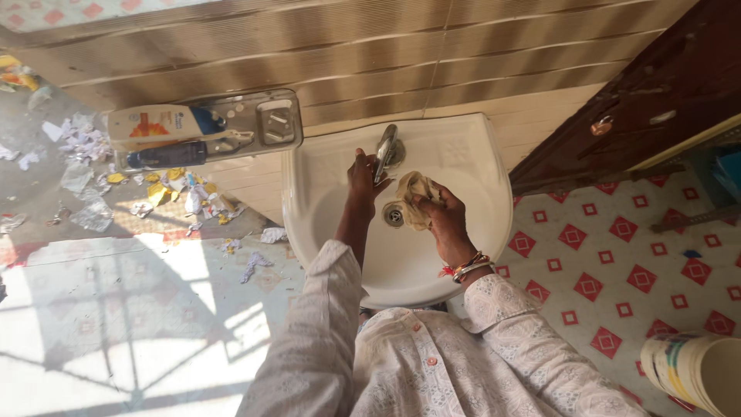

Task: The person wipes the internal and external surfaces of a sink with a cloth.

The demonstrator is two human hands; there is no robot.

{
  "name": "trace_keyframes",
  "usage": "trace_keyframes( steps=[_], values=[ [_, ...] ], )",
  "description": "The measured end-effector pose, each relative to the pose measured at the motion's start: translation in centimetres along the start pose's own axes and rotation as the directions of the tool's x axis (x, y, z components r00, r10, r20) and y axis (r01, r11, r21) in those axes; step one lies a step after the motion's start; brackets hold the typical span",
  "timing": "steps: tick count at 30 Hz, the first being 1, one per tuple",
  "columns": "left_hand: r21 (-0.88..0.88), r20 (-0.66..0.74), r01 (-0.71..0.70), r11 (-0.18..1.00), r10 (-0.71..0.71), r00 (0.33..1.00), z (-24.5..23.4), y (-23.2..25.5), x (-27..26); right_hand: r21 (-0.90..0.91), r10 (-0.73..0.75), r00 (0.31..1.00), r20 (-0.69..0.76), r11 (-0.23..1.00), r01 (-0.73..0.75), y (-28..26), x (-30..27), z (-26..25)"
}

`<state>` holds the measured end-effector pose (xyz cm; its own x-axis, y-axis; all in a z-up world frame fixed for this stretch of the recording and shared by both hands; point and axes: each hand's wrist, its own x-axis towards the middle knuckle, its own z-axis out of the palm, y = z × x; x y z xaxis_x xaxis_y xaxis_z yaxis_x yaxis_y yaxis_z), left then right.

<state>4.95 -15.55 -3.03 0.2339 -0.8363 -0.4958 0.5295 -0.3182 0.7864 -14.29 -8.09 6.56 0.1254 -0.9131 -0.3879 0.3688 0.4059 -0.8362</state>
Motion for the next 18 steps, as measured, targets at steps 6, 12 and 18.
trace_keyframes(
  steps=[6, 12, 18],
  values=[
    [-0.147, -0.046, 0.177, 0.973, -0.185, 0.982, 2.1, -0.3, 1.4, 0.007, -0.012, 1.000, -0.019, 1.000, 0.012, 0.7, -0.5, -0.8],
    [-0.040, 0.021, 0.213, 0.976, -0.213, 0.977, 2.8, 1.8, -0.1, -0.028, 0.085, 0.992, -0.094, 0.996, -0.088, 0.5, -1.3, -0.5],
    [-0.083, 0.000, 0.202, 0.976, -0.203, 0.979, 2.1, 0.7, -0.1, -0.014, 0.082, 0.996, -0.021, 0.997, -0.082, 0.9, -1.2, 0.2]
  ],
)
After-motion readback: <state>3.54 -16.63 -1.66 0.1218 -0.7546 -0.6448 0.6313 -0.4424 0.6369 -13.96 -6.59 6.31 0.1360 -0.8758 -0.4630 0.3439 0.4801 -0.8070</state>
